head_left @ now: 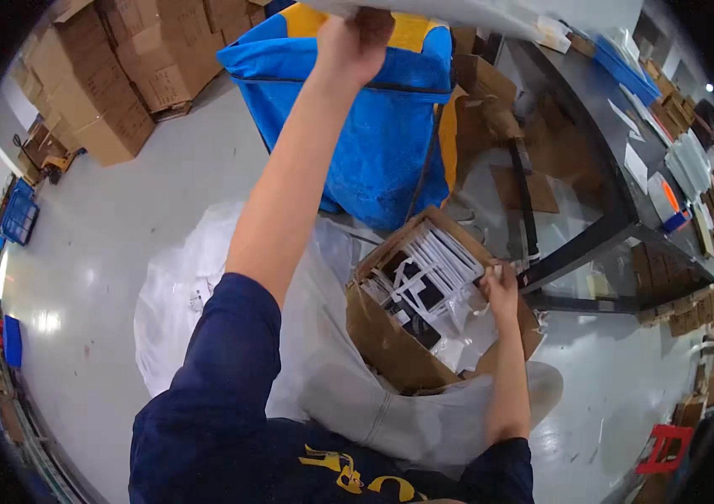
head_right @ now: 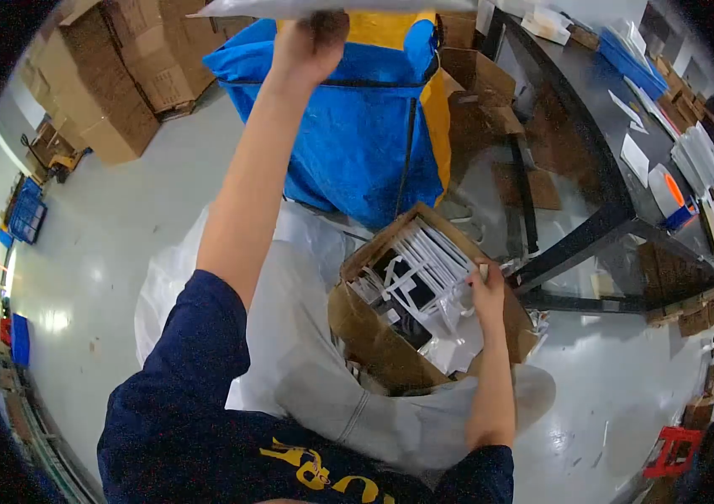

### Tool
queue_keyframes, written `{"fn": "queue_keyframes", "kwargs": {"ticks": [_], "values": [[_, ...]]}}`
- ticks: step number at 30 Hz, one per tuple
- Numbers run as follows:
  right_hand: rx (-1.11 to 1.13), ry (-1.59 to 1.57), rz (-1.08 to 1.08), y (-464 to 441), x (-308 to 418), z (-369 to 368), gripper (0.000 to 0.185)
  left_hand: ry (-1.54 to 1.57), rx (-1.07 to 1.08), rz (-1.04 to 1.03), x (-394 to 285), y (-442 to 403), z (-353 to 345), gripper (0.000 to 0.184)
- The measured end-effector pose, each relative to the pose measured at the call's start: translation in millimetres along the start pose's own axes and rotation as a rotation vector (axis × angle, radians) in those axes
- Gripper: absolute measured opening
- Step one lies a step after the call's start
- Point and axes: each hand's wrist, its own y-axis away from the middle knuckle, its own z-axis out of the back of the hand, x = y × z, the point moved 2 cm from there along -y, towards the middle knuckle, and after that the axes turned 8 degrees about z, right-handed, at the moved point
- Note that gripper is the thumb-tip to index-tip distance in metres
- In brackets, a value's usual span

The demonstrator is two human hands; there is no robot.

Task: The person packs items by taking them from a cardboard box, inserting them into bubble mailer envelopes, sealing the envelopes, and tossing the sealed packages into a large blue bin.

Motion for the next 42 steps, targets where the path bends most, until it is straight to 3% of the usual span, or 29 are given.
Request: {"fn": "queue_keyframes", "kwargs": {"ticks": [2, 6, 7, 8, 9, 10, 13, 16, 18, 19, 23, 27, 31, 33, 34, 36, 37, 39, 41, 42], "values": [[0.022, 0.102, -0.016, 3.0, -0.8, -4.2, 0.024, 0.003, 0.033, -0.041, 0.4, 0.2, -0.3, 0.027], [0.042, 0.377, 0.182, 7.2, -19.2, -6.3, 0.023, 0.022, 0.071, -0.08, 7.4, 2.1, 2.0, 0.034], [0.038, 0.453, 0.085, 8.6, 1.4, -10.9, 0.022, 0.031, 0.073, -0.063, 11.1, 2.4, 3.4, 0.036], [0.057, 0.499, 0.145, 5.7, -9.4, -6.7, 0.023, 0.04, 0.072, -0.027, 15.8, 2.3, 5.0, 0.038], [0.087, 0.732, 0.057, 1.7, -18.2, -2.4, 0.03, 0.049, 0.064, 0.028, 21.2, 2.4, 6.4, 0.04], [0.098, 1.156, -0.047, 2.5, -30.2, 0.3, 0.037, 0.058, 0.054, 0.087, 28.3, 2.3, 9.0, 0.042], [-0.039, 1.491, -0.054, 7.1, -70.3, 14.3, 0.046, 0.038, 0.012, 0.287, 88.2, 40.1, 38.4, 0.046], [0.028, 1.751, -0.021, 14.9, -136.7, 10.0, 0.044, -0.068, 0.001, 0.423, 132.3, 96.7, 51.1, 0.051], [-0.058, 1.733, 0.273, 30.8, -146.9, -4.6, 0.046, -0.138, -0.004, 0.481, 157.5, 114.8, 57.7, 0.055], [-0.045, 1.739, 0.272, 36.3, -143.4, -13.1, 0.046, -0.177, -0.01, 0.505, 167.7, 116.8, 67.9, 0.057], [0.467, 1.457, -0.134, 50.5, -127.3, -41.8, 0.052, -0.348, 0.0, 0.56, 204.3, 112.8, 75.0, 0.065], [0.545, 1.534, -0.072, 60.7, -145.9, -49.4, 0.044, -0.468, 0.004, 0.612, 237.9, 124.0, 90.2, 0.071], [0.512, 1.572, 0.019, 48.1, -192.6, -43.1, 0.038, -0.413, 0.148, 0.442, 241.4, 131.7, 88.9, 0.031], [0.397, 1.559, 0.073, 38.3, -196.8, -44.6, 0.03, -0.426, 0.153, 0.487, 241.2, 126.2, 95.8, 0.035], [0.41, 1.553, 0.069, 37.0, -167.7, -52.2, 0.03, -0.436, 0.163, 0.542, 242.4, 124.7, 101.0, 0.039], [0.211, 1.158, -0.087, 8.5, -91.1, -55.3, 0.027, -0.448, 0.179, 0.642, 245.7, 118.2, 110.1, 0.048], [0.168, 1.154, -0.071, -2.9, -54.0, -58.0, 0.024, -0.446, 0.17, 0.643, 244.3, 115.0, 113.5, 0.048], [0.135, 1.15, -0.055, -10.8, 17.1, -60.3, 0.021, -0.35, 0.259, 0.937, 241.2, 113.5, 119.8, 0.053], [0.097, 0.552, 0.499, 1.9, 82.3, -64.9, 0.015, -0.242, 0.355, 1.231, 231.7, 116.5, 122.9, 0.058], [0.099, 0.551, 0.498, 3.1, 88.1, -68.5, 0.015, -0.091, 0.449, 1.274, 222.4, 113.3, 117.6, 0.056]]}}
